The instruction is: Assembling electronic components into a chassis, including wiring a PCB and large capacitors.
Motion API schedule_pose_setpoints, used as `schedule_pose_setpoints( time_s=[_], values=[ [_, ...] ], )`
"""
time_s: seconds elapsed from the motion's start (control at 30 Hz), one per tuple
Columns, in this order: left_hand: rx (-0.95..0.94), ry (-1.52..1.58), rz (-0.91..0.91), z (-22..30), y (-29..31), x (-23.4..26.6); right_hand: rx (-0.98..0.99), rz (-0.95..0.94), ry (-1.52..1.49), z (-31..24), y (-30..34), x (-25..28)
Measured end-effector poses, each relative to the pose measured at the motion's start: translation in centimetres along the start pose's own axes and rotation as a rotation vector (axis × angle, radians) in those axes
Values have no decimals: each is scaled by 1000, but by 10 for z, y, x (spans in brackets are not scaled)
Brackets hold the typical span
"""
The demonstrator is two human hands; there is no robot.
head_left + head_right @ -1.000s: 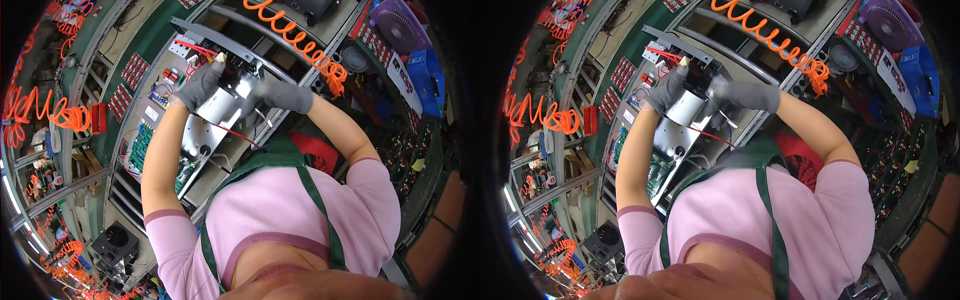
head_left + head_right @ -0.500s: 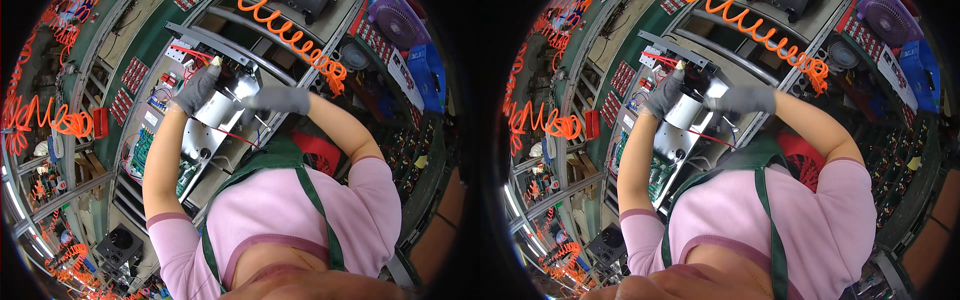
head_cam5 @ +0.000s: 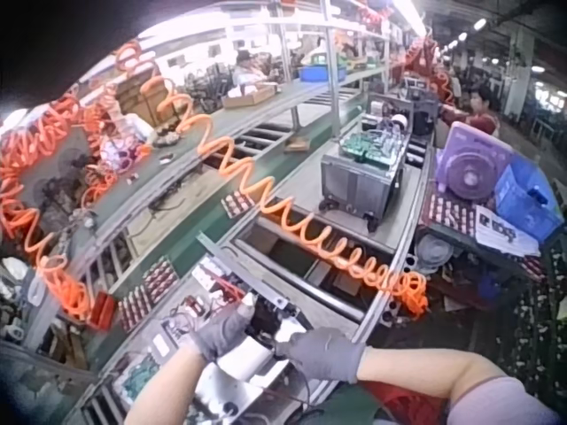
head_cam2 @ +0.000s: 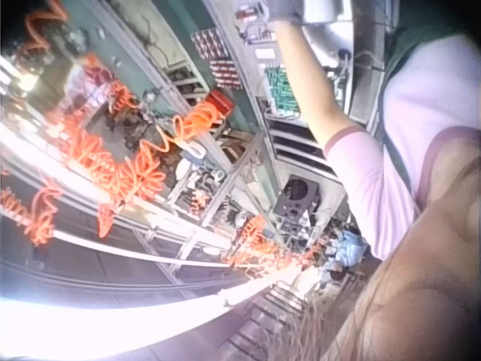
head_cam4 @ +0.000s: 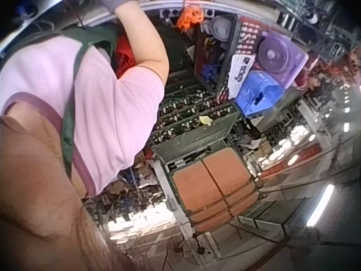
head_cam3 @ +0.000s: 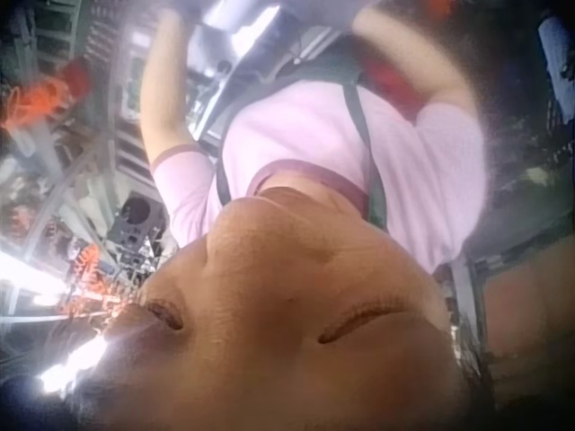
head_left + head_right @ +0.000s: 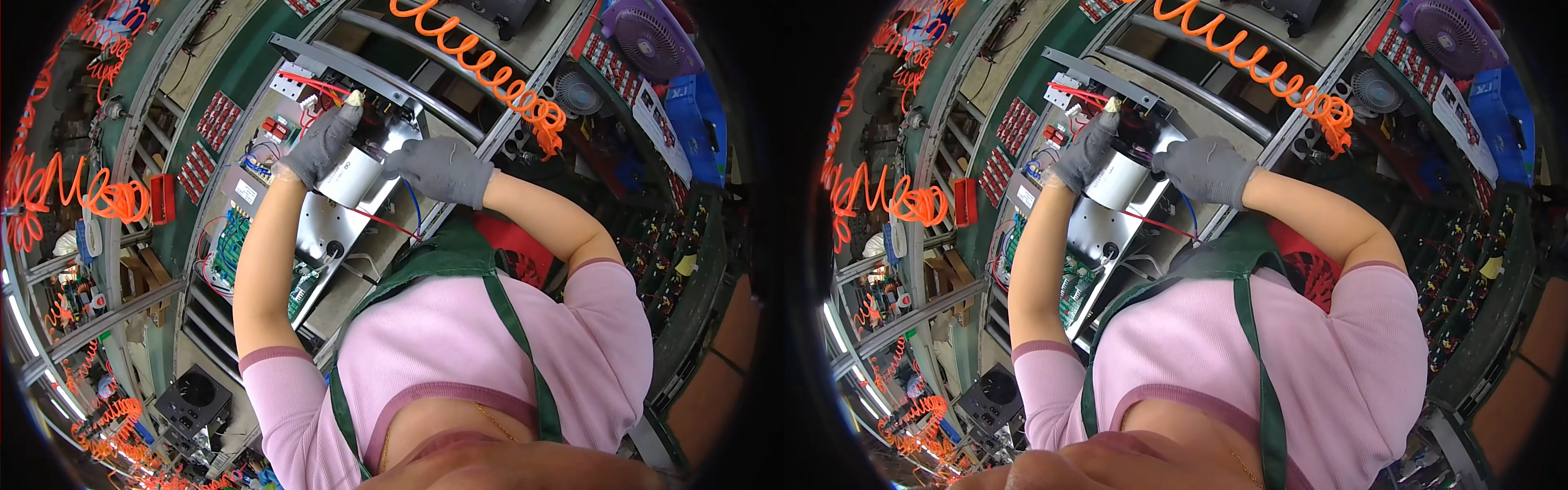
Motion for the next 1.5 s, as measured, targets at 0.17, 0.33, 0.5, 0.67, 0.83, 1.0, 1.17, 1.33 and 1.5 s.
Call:
schedule_pose_setpoints(
  time_s=[0.17, 0.33, 0.5, 0.67, 0.83, 1.0, 1.17, 1.33, 1.5],
  values=[
    [-11, -23, 86, -12, -2, 4, -101, -116, -792, -10, 8, 23],
    [-46, 20, 13, 12, 6, 0, -168, -173, -1117, 6, 13, -8],
    [-89, 81, -49, 14, 4, -3, -202, -358, -844, 9, 13, -11],
    [55, -54, 44, -8, -1, 5, -179, -432, -470, 16, 14, -4],
    [-8, 30, 27, -4, -8, 6, 62, -393, -1378, -11, 9, 6],
    [6, 35, -1, -7, 0, 0, 43, -368, -1280, -9, 19, 1],
    [-17, 68, -52, 10, 5, -5, 133, -472, -874, -6, 17, -13],
    [-46, 18, 104, -1, 1, 1, -74, -440, -864, 22, 16, -36],
    [7, 37, 29, -19, -6, 1, -195, -476, -521, 11, 20, -14]
  ],
)
Point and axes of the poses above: each hand's wrist, its own y-axis away from the middle knuckle, its own x-axis out of the back of the hand, z = x × y, the point moved 8 cm from there along -y, towards the middle knuckle, and after that the axes turned 12 degrees about x, right-handed, at the moved point
